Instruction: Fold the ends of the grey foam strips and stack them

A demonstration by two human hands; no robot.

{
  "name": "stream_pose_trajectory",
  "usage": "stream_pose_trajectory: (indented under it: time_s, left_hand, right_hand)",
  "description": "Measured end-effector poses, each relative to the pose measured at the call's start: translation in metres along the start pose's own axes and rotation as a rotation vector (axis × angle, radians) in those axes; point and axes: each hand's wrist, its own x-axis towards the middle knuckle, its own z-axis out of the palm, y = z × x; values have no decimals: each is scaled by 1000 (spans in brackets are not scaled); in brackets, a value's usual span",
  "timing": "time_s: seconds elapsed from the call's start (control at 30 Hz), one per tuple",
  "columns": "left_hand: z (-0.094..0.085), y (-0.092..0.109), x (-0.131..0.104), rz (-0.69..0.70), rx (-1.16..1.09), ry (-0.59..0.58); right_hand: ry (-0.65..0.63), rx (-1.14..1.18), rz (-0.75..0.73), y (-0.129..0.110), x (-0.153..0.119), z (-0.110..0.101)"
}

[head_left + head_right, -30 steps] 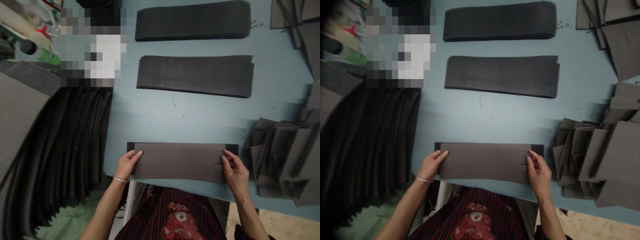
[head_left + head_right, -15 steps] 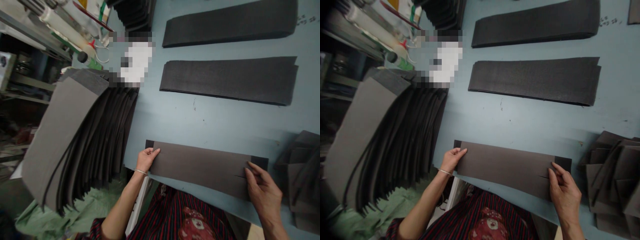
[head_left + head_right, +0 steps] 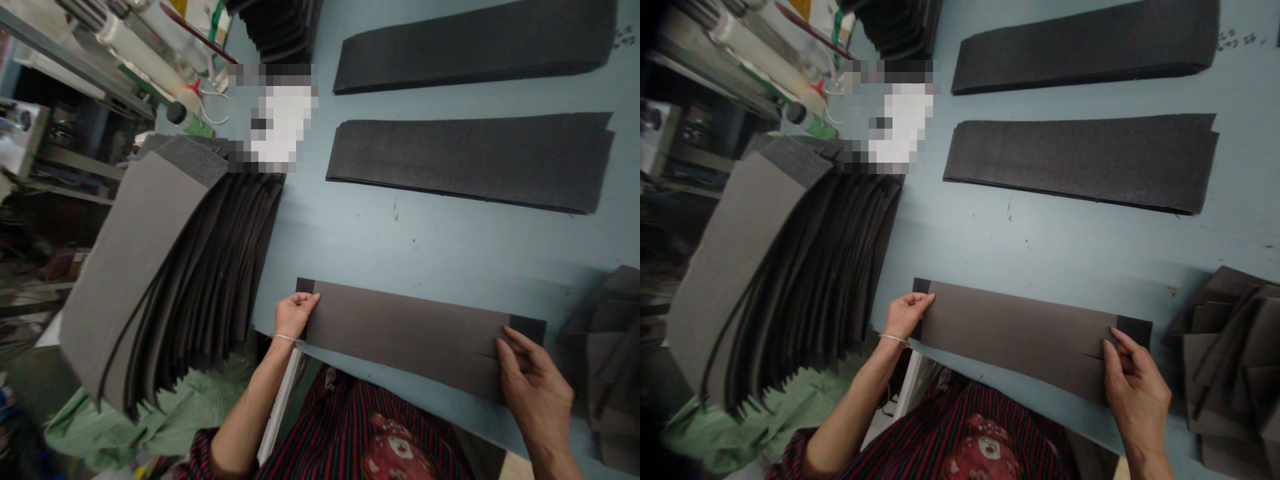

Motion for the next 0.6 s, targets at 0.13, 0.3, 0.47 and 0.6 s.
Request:
stream_pose_trajectory:
  time_s: [0.13, 0.3, 0.47, 0.6]
  left_hand:
    - [-8, 2, 7, 10, 84, 15]
    - [-2, 20, 6, 431, 497, 392]
    - [83, 55, -41, 1075, 541, -88]
    - [144, 70, -79, 1287, 617, -333]
  right_hand:
    - [23, -24, -68, -7, 3, 7]
    - [-9, -64, -263, -46, 10, 37]
    - [-26, -64, -317, -68, 19, 55]
    - [9, -21, -200, -51, 5, 34]
